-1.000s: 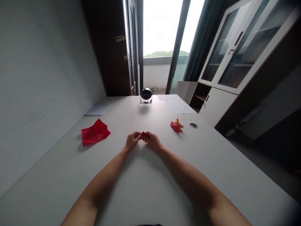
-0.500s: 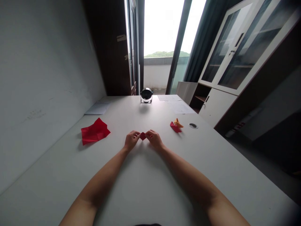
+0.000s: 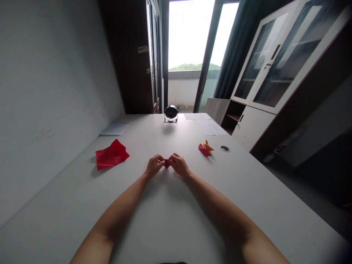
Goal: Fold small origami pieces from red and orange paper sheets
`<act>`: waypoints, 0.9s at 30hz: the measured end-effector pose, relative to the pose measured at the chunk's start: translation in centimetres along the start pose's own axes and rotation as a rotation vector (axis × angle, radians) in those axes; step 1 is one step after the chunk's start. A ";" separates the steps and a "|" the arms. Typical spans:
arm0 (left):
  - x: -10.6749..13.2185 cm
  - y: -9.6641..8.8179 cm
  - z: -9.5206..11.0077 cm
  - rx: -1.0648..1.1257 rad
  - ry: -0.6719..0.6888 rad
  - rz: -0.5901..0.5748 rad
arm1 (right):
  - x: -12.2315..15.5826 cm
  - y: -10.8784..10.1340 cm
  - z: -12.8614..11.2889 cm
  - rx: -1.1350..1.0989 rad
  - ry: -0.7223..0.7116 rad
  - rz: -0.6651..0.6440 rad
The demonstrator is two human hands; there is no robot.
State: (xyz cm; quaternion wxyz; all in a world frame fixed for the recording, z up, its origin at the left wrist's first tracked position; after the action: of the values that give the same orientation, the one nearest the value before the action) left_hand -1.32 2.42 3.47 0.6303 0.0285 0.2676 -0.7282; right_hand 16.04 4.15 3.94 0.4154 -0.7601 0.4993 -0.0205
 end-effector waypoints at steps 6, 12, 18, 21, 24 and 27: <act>-0.1 0.1 -1.0 0.050 -0.054 -0.005 | -0.1 0.5 0.5 -0.097 0.013 -0.027; -0.2 0.0 -1.7 0.054 -0.053 0.027 | -0.3 0.6 1.6 -0.247 0.063 -0.014; -0.4 -0.2 -2.8 0.122 -0.097 0.097 | -0.5 0.3 2.7 -0.349 0.125 0.085; -0.5 -0.4 -3.3 0.157 -0.120 0.131 | -0.5 0.2 3.0 -0.374 0.154 0.117; -0.6 -0.7 -3.7 0.207 -0.149 0.158 | -0.6 0.3 3.1 -0.419 0.155 0.109; -0.6 -0.9 -4.1 0.279 -0.168 0.214 | -0.6 0.4 3.1 -0.416 0.163 0.091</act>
State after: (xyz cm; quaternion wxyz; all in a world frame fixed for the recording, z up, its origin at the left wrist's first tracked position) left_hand -3.24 4.76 0.54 0.7143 0.0828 0.1059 -0.6868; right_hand 16.81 6.42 1.89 0.2087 -0.8020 0.5582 0.0403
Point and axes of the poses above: each hand's wrist, its own x-axis away from the middle knuckle, its own y-axis out of the palm, z = x × y, the point moved 4 cm from there along -x, towards the middle knuckle, and after that the axes turned 9 degrees about -z, right-handed, at the moved point
